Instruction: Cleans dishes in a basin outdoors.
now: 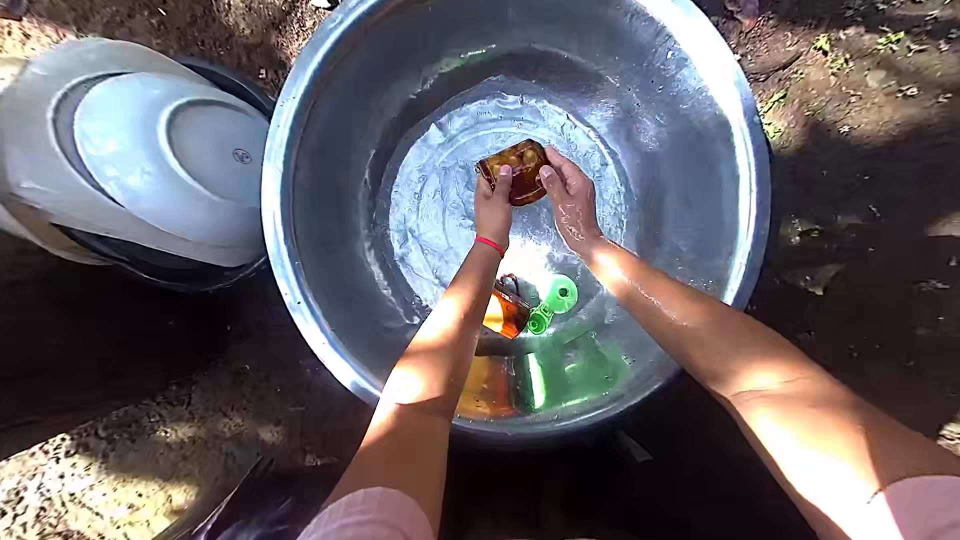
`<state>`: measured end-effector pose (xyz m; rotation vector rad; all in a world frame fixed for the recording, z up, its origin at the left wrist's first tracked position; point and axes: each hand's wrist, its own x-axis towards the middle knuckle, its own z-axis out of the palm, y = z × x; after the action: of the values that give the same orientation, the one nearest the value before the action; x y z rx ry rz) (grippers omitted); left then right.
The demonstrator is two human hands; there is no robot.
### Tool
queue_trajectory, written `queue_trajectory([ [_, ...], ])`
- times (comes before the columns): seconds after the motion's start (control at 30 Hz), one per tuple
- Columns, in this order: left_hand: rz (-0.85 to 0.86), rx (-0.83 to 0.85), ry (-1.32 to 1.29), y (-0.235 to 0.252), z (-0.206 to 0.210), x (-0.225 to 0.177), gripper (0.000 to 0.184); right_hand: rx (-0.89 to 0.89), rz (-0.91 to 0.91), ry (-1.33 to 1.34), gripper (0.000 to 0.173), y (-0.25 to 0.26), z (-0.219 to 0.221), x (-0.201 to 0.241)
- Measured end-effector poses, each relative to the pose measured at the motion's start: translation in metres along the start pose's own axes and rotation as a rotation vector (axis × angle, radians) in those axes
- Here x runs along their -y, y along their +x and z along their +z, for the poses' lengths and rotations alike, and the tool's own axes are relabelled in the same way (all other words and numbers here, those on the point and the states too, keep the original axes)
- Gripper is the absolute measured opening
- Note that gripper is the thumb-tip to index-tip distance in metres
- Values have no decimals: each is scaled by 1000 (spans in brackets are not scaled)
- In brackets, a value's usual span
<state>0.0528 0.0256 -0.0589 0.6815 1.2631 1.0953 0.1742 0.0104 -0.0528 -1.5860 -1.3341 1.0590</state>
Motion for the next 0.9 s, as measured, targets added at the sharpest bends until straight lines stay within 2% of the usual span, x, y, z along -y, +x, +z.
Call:
queue_trajectory([
  [0.03, 14, 6, 19, 1, -1, -2, 41, 13, 28, 37, 49, -1, -1, -2],
  [0.13, 129, 116, 196, -1, 0, 3, 44, 145, 403, 389, 67, 8, -5, -8],
  [0.2, 262, 243, 468, 1, -11, 8, 50, 209, 484, 579, 56, 11, -10, -16],
  [0.27, 483, 278, 820, 11, -40, 12, 52, 271, 501, 586, 50, 13, -23, -25],
  [0.3, 501, 170, 915, 18, -61, 16, 52, 284, 540, 549, 53, 13, -30, -30],
  [0.37, 298, -191, 834, 25, -97, 27, 45, 257, 603, 530, 55, 12, -38, -45],
  [0.43, 36, -441, 395, 28, -90, 39, 40, 179, 574, 562, 49, 10, -28, -62],
  [0.47, -60, -453, 130, 27, -72, 42, 40, 168, 573, 561, 47, 9, -22, -66],
  [0.5, -160, -379, -53, 22, -50, 42, 41, 182, 596, 543, 49, 10, -16, -64],
  [0.53, -226, -259, -93, 13, -31, 39, 44, 197, 635, 515, 52, 13, -12, -59],
  [0.57, -205, -91, 22, 0, -17, 33, 52, 213, 682, 501, 57, 17, -12, -53],
  [0.6, -79, 153, 306, -11, -13, 27, 56, 235, 743, 509, 60, 22, -18, -47],
  [0.67, 296, 613, 980, -19, -21, 13, 45, 347, 855, 516, 67, 30, -37, -42],
  [0.7, 496, 735, 1151, -14, -26, 12, 42, 438, 886, 504, 72, 32, -46, -38],
  [0.73, 623, 789, 1179, -9, -29, 13, 38, 512, 878, 496, 75, 30, -50, -32],
  [0.77, 614, 783, 1101, -7, -29, 13, 36, 550, 845, 529, 78, 26, -51, -29],
  [0.8, 462, 714, 918, -9, -23, 11, 35, 513, 795, 594, 77, 23, -48, -25],
  [0.87, 103, 464, 420, -17, 0, 3, 34, 345, 612, 668, 70, 21, -34, -20],
  [0.9, 67, 427, 349, -18, 5, 2, 37, 280, 547, 651, 64, 22, -28, -15],
])
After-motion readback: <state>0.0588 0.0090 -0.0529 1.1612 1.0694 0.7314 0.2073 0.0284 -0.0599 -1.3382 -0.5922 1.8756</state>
